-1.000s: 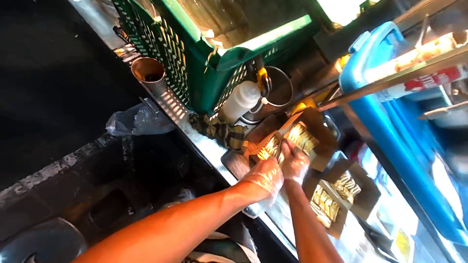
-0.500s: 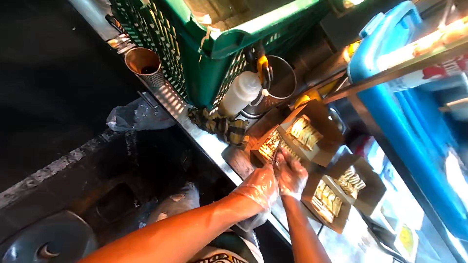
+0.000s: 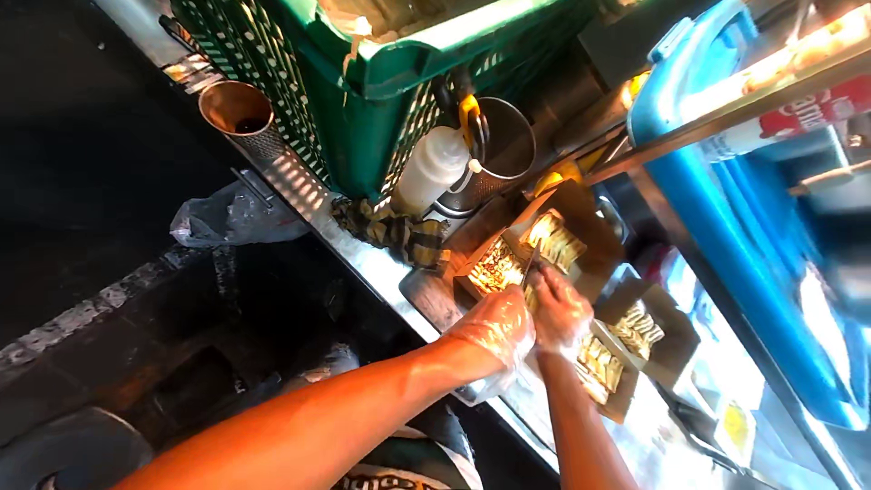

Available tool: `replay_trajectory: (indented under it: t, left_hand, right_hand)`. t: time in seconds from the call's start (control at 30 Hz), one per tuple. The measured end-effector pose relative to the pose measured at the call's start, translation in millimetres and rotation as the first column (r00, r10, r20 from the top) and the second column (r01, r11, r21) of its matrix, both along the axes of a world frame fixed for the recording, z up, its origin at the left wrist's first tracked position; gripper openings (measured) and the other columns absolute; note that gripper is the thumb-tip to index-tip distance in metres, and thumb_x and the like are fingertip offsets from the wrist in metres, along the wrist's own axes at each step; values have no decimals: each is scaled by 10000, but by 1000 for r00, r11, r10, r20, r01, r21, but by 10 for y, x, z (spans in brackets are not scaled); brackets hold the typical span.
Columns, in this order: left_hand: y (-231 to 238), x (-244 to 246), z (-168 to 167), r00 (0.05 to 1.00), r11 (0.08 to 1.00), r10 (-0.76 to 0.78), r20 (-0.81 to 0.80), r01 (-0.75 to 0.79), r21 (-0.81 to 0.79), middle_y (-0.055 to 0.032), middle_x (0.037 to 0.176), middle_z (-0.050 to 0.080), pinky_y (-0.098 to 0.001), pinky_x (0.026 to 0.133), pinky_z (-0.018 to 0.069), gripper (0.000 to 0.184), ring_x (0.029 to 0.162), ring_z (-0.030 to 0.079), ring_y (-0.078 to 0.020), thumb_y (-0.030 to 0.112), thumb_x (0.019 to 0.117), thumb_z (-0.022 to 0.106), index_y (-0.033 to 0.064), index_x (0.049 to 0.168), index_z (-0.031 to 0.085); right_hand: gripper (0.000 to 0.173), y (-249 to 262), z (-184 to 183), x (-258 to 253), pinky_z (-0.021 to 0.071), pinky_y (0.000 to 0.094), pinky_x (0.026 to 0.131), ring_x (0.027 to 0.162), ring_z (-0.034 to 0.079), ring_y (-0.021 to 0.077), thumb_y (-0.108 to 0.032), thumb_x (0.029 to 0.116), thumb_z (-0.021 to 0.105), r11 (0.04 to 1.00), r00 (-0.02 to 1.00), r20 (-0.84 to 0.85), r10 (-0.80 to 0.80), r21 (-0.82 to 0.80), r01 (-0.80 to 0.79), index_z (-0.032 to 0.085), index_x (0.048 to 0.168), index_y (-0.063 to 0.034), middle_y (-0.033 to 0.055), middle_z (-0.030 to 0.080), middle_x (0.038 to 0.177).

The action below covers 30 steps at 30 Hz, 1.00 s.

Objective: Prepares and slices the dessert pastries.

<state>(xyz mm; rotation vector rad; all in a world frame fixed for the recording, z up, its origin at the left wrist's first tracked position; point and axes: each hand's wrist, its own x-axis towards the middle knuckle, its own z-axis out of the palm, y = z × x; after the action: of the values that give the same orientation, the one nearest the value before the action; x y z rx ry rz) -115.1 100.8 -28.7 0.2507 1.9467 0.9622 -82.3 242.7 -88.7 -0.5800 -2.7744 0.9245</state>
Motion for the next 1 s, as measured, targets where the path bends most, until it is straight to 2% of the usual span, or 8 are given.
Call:
replay_trajectory:
  t: [0.1,0.2,0.33,0.47,0.6,0.7,0.87,1.0]
  left_hand:
    - [64,27,-34,999,1000,-25,24,25,0,-177,1084,682,-495,851,568,295,996,693,-318,202,1015,588,31,1254,564]
    - [44,83,-72,998,1000,-31,62,31,5,-185,1116,674,-497,900,550,307,1046,676,-323,205,1018,570,16,1261,582]
    - [142,221,-160,988,992,-122,93,124,-15,-190,1147,668,-495,928,544,333,1088,672,-328,214,1046,512,8,1308,533]
    - [155,307,-190,986,992,-129,102,128,19,-208,1186,668,-502,976,522,348,1133,659,-339,205,1050,496,-4,1323,551]
    - [278,357,-171,975,981,-195,107,192,38,-211,1227,651,-487,1003,513,354,1174,642,-332,207,1059,479,-13,1327,548]
    - [314,351,-166,980,983,-175,94,169,71,-208,1234,655,-488,1006,511,365,1169,644,-331,219,1053,497,-10,1329,564]
    - [460,265,-106,967,960,-253,-6,252,127,-222,1214,638,-493,971,520,352,1142,643,-347,202,1037,547,-40,1293,549]
    - [508,253,-137,983,970,-183,9,179,166,-226,1184,652,-498,961,528,377,1123,653,-351,222,1024,574,-42,1293,550]
  right_hand:
    - [262,125,-36,-42,546,535,954,1056,717,229,-276,1012,647,996,989,122,-89,3,89,761,1211,-148,72,762,1139]
    - [235,-35,-58,268,586,351,986,1069,732,155,-34,919,727,980,992,-102,-75,-192,54,760,1149,-4,103,765,1142]
    - [227,171,-160,259,537,520,976,1054,716,230,-228,991,692,986,973,171,-156,-34,164,775,1164,-107,83,762,1130]
    - [212,32,-109,520,581,346,990,1071,736,155,-43,920,721,981,992,-37,-124,-154,117,776,1123,-16,105,772,1128]
    - [195,297,-126,425,540,491,978,1040,720,218,-170,975,712,972,964,154,-217,-60,229,780,1132,-75,97,767,1104]
    - [219,233,-27,557,570,344,991,1073,727,137,-62,923,729,974,983,28,-181,-133,183,781,1134,-39,86,770,1138]
    - [216,463,72,366,528,504,990,1059,717,259,-140,982,697,974,966,127,-225,17,225,766,1165,-49,134,760,1124]
    - [210,450,131,413,566,395,962,1022,728,181,-87,946,721,980,980,44,-196,-16,197,768,1141,-24,120,764,1108]
